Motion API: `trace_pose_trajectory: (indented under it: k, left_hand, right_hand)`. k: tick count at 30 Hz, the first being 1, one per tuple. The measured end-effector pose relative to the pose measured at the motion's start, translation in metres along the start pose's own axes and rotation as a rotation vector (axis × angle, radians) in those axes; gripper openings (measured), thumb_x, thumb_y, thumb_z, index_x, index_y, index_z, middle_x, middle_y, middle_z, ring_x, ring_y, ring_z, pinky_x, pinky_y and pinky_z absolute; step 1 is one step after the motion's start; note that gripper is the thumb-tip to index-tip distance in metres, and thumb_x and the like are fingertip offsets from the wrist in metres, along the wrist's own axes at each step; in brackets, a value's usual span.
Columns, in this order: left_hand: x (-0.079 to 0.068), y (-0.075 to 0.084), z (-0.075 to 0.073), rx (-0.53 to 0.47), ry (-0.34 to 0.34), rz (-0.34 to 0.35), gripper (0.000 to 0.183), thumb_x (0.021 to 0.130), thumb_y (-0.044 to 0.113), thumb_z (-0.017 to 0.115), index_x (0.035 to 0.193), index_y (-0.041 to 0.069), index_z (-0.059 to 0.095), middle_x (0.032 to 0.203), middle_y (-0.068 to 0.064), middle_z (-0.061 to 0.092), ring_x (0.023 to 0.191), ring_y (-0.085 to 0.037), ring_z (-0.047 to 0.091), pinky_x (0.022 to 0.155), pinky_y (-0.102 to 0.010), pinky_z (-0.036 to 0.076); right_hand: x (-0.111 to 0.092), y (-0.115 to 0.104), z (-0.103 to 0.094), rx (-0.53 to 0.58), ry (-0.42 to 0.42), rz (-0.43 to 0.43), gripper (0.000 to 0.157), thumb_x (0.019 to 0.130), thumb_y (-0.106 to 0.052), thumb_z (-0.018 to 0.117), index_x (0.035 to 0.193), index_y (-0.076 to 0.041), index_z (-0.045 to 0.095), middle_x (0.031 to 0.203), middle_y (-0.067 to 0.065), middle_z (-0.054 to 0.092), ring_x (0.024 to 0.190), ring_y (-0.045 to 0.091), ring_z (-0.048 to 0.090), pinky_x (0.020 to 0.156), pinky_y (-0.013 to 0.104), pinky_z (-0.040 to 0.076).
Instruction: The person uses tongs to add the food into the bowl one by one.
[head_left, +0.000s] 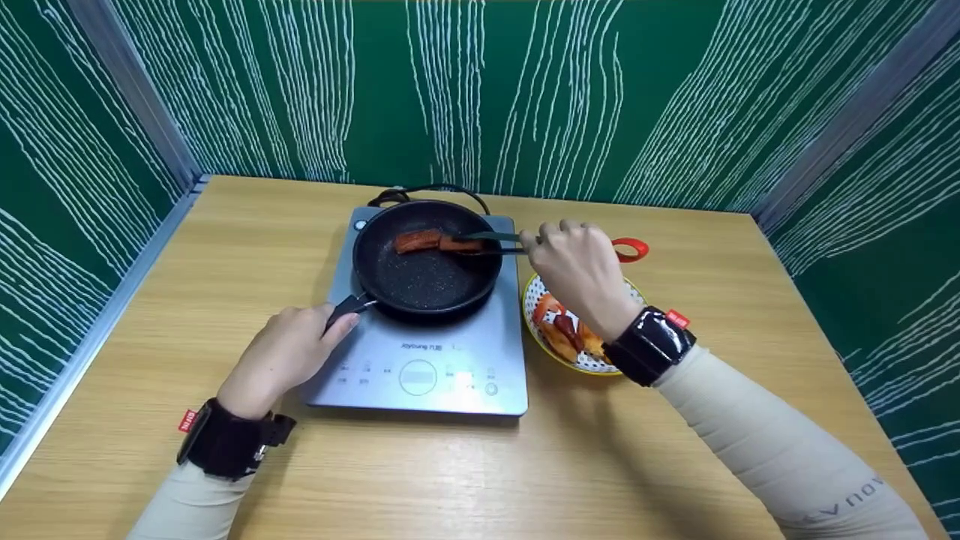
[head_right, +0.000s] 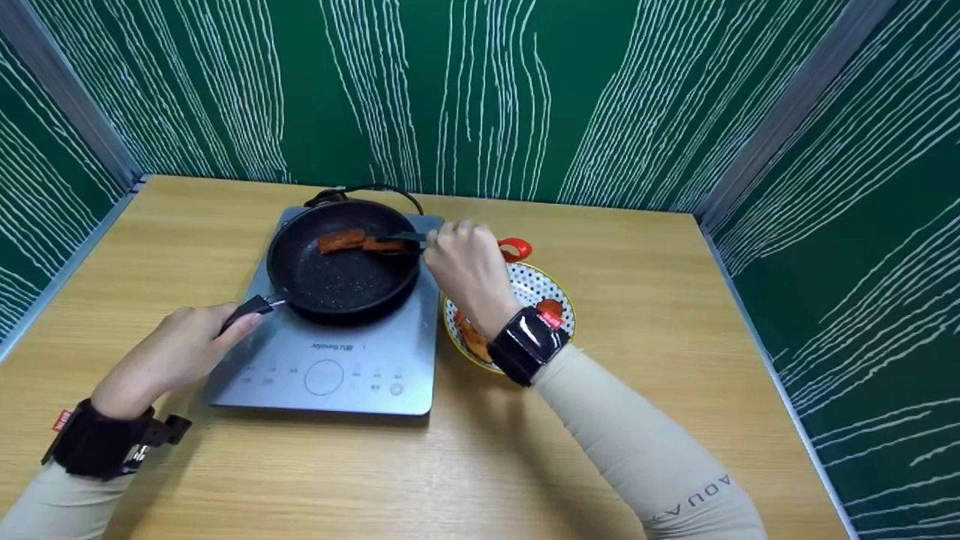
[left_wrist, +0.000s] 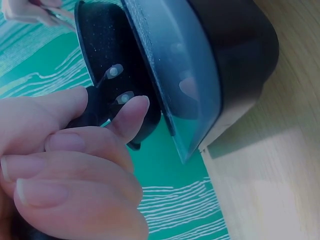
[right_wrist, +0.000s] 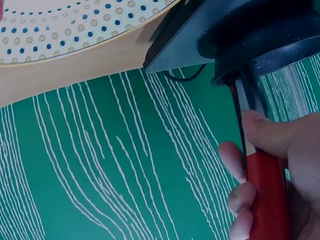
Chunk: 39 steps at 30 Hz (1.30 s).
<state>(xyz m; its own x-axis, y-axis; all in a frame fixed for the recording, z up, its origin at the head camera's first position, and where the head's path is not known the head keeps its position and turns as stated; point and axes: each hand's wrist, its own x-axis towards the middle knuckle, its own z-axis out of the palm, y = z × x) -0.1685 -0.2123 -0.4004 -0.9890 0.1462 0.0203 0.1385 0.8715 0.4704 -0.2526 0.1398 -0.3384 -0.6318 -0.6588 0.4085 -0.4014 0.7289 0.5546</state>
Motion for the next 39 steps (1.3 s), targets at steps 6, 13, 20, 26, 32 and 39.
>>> trace_pose_trajectory:
  k: [6, 13, 20, 26, 32, 39]
  left_hand:
    - [0.0, 0.001, 0.0, 0.005, 0.001, -0.002, 0.043, 0.102, 0.048, 0.043, 0.08, 0.012, 0.052, 0.064, 0.0, 0.039, 0.055, -0.018, 0.043, 0.051, -0.032, 0.03]
    - [0.0, 0.002, -0.003, -0.009, -0.023, -0.019, 0.041, 0.103, 0.046, 0.044, 0.081, 0.012, 0.052, 0.065, 0.0, 0.039, 0.055, -0.019, 0.044, 0.052, -0.032, 0.032]
    - [-0.002, 0.001, -0.002, -0.029, -0.044, -0.046, 0.041, 0.102, 0.048, 0.043, 0.084, 0.012, 0.053, 0.066, -0.001, 0.039, 0.056, -0.018, 0.043, 0.052, -0.031, 0.032]
    - [-0.001, 0.001, -0.002, -0.018, -0.032, -0.034, 0.041, 0.103, 0.047, 0.043, 0.083, 0.012, 0.053, 0.065, -0.001, 0.039, 0.055, -0.019, 0.043, 0.052, -0.032, 0.032]
    - [0.0, 0.002, -0.002, 0.007, 0.001, 0.013, 0.041, 0.103, 0.044, 0.046, 0.079, 0.011, 0.052, 0.063, 0.0, 0.038, 0.054, -0.018, 0.042, 0.051, -0.032, 0.029]
    - [-0.001, 0.002, -0.002, -0.013, -0.022, -0.017, 0.04, 0.103, 0.045, 0.044, 0.083, 0.012, 0.053, 0.064, 0.0, 0.038, 0.054, -0.017, 0.042, 0.05, -0.031, 0.031]
  right_hand:
    - [0.002, -0.002, 0.0, 0.05, -0.033, 0.038, 0.01, 0.096, -0.008, 0.058, 0.095, -0.01, 0.067, 0.069, 0.008, 0.058, 0.051, 0.021, 0.046, 0.041, 0.032, 0.036]
    - [0.0, 0.007, -0.011, 0.151, -0.087, 0.046, 0.022, 0.09, -0.023, 0.072, 0.109, -0.013, 0.071, 0.075, 0.009, 0.063, 0.05, 0.023, 0.047, 0.041, 0.035, 0.038]
    - [0.002, 0.008, -0.016, 0.265, -0.128, 0.048, 0.028, 0.087, -0.033, 0.075, 0.107, -0.015, 0.073, 0.079, 0.01, 0.068, 0.048, 0.022, 0.047, 0.041, 0.034, 0.038]
    - [0.002, 0.005, -0.013, 0.261, -0.131, 0.066, 0.023, 0.088, -0.03, 0.074, 0.106, -0.017, 0.074, 0.078, 0.009, 0.068, 0.048, 0.023, 0.048, 0.041, 0.035, 0.04]
    - [0.0, 0.003, -0.005, 0.233, -0.071, 0.092, 0.016, 0.088, -0.025, 0.074, 0.103, -0.018, 0.074, 0.071, 0.008, 0.065, 0.046, 0.021, 0.046, 0.039, 0.037, 0.04]
    - [-0.003, 0.003, -0.002, 0.273, -0.067, 0.096, 0.02, 0.087, -0.027, 0.076, 0.104, -0.017, 0.073, 0.072, 0.008, 0.065, 0.047, 0.022, 0.047, 0.039, 0.037, 0.039]
